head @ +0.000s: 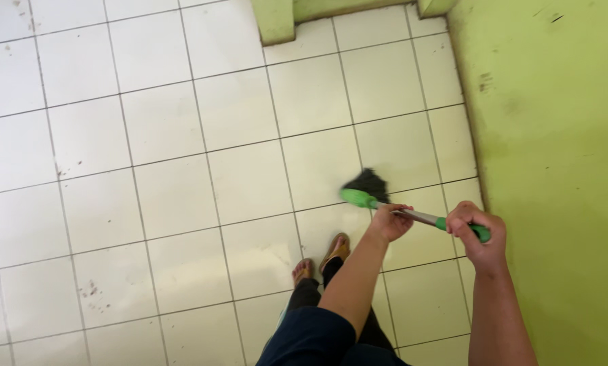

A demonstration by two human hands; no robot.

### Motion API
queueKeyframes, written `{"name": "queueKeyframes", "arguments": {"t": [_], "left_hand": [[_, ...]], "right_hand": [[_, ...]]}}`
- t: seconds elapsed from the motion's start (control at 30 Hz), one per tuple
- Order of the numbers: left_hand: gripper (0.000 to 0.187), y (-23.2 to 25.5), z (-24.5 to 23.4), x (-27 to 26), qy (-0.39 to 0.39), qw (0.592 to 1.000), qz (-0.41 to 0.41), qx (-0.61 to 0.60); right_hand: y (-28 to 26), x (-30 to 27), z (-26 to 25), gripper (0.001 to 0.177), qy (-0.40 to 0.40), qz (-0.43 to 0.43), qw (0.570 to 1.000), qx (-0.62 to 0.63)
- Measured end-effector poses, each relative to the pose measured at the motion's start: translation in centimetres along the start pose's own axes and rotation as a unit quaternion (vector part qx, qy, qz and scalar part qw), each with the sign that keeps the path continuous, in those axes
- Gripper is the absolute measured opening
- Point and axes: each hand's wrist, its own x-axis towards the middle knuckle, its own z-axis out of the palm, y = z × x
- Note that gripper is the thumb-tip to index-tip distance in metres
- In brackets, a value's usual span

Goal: The person sweeps the tiled floor using a broom, moving the broom around a large green pillar and along the base of the walls.

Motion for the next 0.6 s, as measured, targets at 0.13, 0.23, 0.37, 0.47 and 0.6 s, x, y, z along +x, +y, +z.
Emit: {"name": "queueKeyframes", "arguments": {"t": [0.13,0.23,0.37,0.47,0.6], "left_hand": [[0.016,5.7,-4.0,-4.8,-0.004,0.989,0.110,0.096],[0.020,11.7,-8.6,-10.2,-0.021,0.975,0.178,0.129],[0.014,20.9,-13.4,-18.1,0.128,0.936,0.320,0.075],[0.014,23.1,-15.5,-22.0,0.173,0.931,0.317,0.058],[0.023,18.7,-13.7,-23.0,0.225,0.877,0.345,0.246]], "right_hand": [[4.6,-1.0,4.7,0.017,0.037,-0.020,0.992,0.119],[11.4,-2.1,11.7,0.019,0.082,0.047,0.976,0.197],[15.6,-5.1,23.4,0.021,0.063,0.200,0.958,0.194],[13.5,-6.2,26.2,0.033,0.103,0.247,0.943,0.198],[10.8,-6.8,24.0,0.036,0.219,0.293,0.906,0.213]]}}
